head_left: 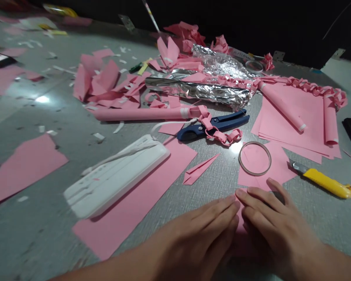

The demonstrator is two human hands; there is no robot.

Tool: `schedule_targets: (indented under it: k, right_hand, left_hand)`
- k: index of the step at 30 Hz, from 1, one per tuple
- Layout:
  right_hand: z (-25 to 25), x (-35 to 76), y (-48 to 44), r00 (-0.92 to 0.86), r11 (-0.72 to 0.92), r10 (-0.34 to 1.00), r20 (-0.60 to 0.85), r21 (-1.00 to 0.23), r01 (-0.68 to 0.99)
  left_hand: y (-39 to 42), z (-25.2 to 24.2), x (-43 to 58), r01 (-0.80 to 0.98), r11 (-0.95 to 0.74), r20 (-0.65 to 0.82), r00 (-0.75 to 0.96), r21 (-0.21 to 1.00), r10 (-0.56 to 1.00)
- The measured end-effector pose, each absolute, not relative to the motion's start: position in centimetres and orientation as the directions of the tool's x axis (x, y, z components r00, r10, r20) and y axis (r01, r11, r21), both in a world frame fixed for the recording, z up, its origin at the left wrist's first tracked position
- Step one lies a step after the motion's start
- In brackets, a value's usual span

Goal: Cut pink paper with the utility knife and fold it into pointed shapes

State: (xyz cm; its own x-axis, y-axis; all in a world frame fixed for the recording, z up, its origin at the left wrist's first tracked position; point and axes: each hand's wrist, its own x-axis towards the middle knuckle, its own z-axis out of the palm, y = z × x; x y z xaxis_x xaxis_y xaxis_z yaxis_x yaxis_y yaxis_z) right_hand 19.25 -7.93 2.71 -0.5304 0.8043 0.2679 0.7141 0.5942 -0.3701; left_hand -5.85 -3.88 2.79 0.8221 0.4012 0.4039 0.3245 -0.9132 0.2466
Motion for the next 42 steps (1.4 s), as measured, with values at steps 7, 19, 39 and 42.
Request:
schedule_targets:
  k: [7, 19, 39, 42]
  right_hand:
    - [3.2, 19.4, -7.8, -0.543, 0.607, 0.795, 0.27, -0.355, 0.712]
    - [2.3, 19.1, -8.2, -0.496, 0.574, 0.819, 0.289, -0.377, 0.727]
    - [3.8, 19.3, -7.3, -0.566, 0.636, 0.77, 0.295, -0.289, 0.715]
    - [3.8, 19.3, -7.3, -0.57, 0.641, 0.766, 0.297, -0.291, 0.71]
  left_hand:
    - [-3.9, 2.3, -5.7, 0.314, -0.854, 0.48, 0.723, 0.414, 0.498]
    - [0.0, 2.9, -5.6, 0.316, -0.72, 0.428, 0.632, 0.618, 0.645]
    - [-0.1, 2.7, -5.6, 0.378, -0.868, 0.45, 0.745, 0.323, 0.492]
    - [-0.3, 2.4, -5.6, 0.367, -0.862, 0.481, 0.72, 0.349, 0.501]
